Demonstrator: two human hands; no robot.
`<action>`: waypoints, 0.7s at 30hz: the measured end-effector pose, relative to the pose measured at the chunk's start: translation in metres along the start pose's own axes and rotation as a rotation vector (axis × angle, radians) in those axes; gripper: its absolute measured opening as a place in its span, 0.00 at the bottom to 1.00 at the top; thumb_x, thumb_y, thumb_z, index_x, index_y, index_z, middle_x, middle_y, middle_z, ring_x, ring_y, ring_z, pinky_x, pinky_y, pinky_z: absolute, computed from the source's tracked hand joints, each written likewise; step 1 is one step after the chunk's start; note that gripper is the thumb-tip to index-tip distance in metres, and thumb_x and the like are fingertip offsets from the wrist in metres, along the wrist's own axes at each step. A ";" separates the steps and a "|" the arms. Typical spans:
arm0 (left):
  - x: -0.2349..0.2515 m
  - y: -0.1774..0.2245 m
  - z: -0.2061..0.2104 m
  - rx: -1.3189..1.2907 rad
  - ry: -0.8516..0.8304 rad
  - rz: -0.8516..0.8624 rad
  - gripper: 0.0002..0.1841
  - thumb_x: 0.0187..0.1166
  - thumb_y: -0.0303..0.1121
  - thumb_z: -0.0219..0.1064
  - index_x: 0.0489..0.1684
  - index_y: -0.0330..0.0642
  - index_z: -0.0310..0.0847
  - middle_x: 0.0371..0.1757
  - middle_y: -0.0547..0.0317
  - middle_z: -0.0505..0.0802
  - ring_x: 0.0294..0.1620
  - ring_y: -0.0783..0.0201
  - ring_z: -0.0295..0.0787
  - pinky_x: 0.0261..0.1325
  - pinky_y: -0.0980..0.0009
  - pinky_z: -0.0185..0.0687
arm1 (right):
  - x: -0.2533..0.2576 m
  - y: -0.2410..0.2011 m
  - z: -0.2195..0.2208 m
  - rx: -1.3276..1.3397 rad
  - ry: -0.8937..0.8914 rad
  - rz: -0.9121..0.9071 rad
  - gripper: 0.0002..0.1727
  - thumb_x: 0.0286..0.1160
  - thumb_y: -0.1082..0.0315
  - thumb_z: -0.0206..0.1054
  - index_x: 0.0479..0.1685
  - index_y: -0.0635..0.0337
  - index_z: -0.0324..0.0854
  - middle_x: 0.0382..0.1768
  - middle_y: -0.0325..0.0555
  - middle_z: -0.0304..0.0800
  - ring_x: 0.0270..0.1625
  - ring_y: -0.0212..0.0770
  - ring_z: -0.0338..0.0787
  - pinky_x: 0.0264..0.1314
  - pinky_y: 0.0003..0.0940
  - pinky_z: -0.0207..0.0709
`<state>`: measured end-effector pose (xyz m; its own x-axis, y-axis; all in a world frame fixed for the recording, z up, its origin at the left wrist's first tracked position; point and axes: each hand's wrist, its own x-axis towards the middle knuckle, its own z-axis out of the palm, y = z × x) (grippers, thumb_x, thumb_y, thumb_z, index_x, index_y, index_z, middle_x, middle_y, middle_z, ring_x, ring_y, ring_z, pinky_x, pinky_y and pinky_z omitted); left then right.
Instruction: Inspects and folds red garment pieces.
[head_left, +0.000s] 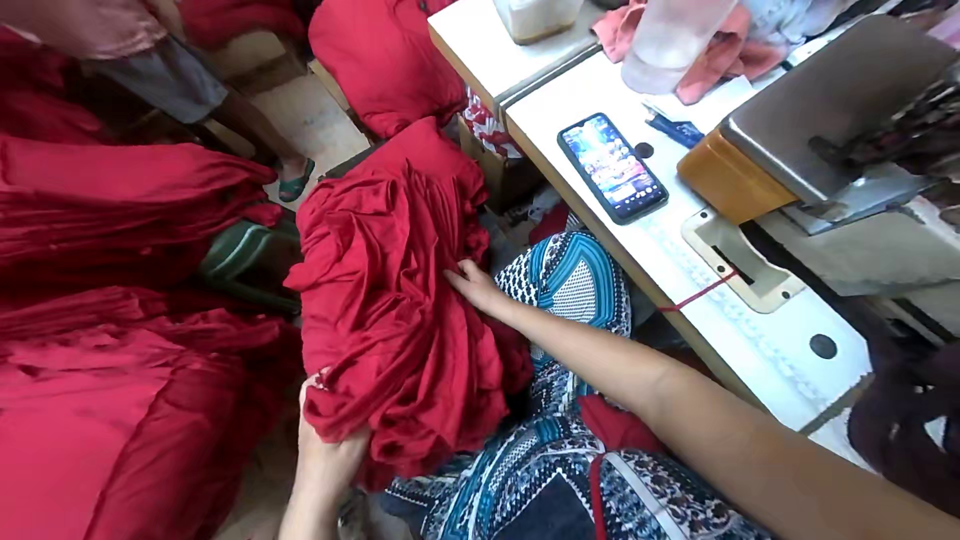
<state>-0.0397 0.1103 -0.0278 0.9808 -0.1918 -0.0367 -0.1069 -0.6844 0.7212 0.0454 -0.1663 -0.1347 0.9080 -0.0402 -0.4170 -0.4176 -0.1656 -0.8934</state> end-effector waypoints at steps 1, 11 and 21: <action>-0.003 0.008 0.008 -0.024 0.081 -0.029 0.32 0.60 0.33 0.72 0.62 0.16 0.76 0.57 0.37 0.89 0.63 0.67 0.84 0.72 0.69 0.75 | 0.002 -0.001 -0.001 0.030 -0.004 0.024 0.29 0.92 0.50 0.55 0.75 0.67 0.72 0.67 0.68 0.84 0.71 0.61 0.83 0.75 0.60 0.72; -0.015 0.049 0.053 0.010 -0.043 0.199 0.23 0.68 0.37 0.70 0.49 0.20 0.85 0.57 0.42 0.92 0.66 0.58 0.85 0.73 0.58 0.73 | 0.003 0.006 -0.005 0.012 0.023 -0.055 0.25 0.95 0.60 0.50 0.76 0.74 0.71 0.72 0.72 0.80 0.77 0.63 0.79 0.80 0.59 0.68; -0.009 0.068 0.079 0.156 -0.240 0.617 0.30 0.72 0.44 0.65 0.79 0.55 0.77 0.76 0.50 0.85 0.61 0.50 0.88 0.55 0.52 0.81 | -0.001 0.010 -0.011 0.027 -0.013 -0.089 0.24 0.93 0.60 0.53 0.75 0.71 0.73 0.71 0.66 0.82 0.76 0.57 0.81 0.81 0.55 0.70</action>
<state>-0.0686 0.0104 -0.0330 0.6713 -0.7180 0.1839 -0.6751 -0.4899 0.5516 0.0404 -0.1787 -0.1415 0.9412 -0.0137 -0.3375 -0.3360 -0.1409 -0.9313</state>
